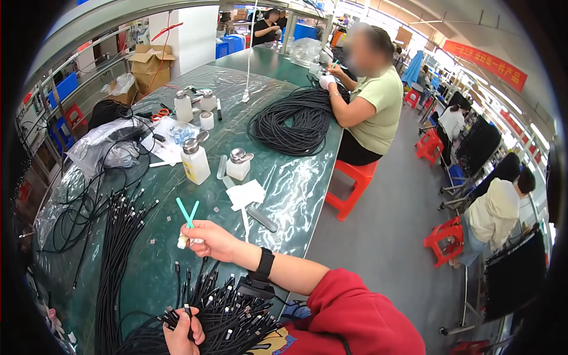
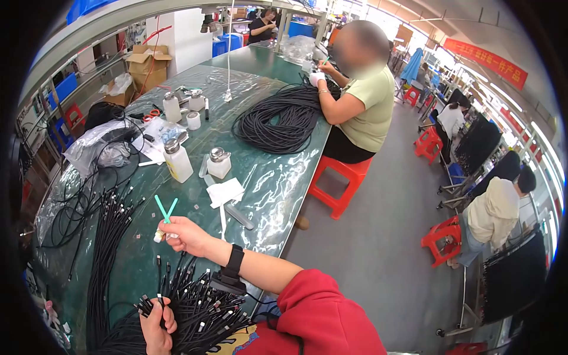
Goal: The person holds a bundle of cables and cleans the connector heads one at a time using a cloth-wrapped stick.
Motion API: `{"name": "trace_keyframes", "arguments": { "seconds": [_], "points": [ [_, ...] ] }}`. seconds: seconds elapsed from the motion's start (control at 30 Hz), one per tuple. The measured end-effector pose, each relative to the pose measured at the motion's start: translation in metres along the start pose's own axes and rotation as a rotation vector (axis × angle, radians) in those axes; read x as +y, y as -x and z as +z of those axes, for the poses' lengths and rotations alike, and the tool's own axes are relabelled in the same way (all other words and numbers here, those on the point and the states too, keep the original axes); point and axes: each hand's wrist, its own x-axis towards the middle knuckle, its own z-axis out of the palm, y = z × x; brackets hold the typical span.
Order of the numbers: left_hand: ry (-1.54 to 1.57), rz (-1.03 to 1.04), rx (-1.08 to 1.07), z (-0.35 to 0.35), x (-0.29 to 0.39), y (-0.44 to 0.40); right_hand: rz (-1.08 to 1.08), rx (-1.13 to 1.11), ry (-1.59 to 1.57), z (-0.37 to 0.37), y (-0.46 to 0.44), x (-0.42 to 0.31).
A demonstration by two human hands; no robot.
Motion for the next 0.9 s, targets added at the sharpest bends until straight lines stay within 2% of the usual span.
{"name": "trace_keyframes", "arguments": {
  "seconds": [0.17,0.27,0.33,0.47,0.57,0.63,0.67,0.77,0.9],
  "points": [
    [-0.038,0.017,-0.006,0.003,0.003,0.001,0.059,0.003,-0.055,-0.003,0.0,0.005],
    [-0.054,-0.067,-0.025,0.008,0.014,0.006,0.065,-0.01,-0.059,-0.005,0.0,0.003],
    [-0.046,-0.03,-0.038,0.006,0.011,-0.001,0.076,-0.026,-0.068,-0.002,0.001,0.001],
    [0.041,0.021,0.025,-0.001,0.008,0.001,-0.063,-0.013,0.154,0.017,0.016,-0.012],
    [0.063,0.058,-0.025,-0.005,0.015,0.005,-0.153,-0.025,0.4,0.05,0.037,-0.018],
    [0.057,0.047,-0.019,-0.006,0.016,0.006,-0.185,-0.051,0.579,0.077,0.05,-0.017],
    [0.051,0.039,-0.02,-0.01,0.016,0.007,-0.15,-0.083,0.547,0.082,0.049,-0.006],
    [0.041,0.039,-0.025,-0.013,0.019,0.01,-0.462,-0.102,0.94,0.09,0.056,0.005],
    [0.02,0.035,-0.064,-0.014,0.019,0.011,-0.533,-0.157,1.067,0.096,0.057,0.005]
  ]
}}
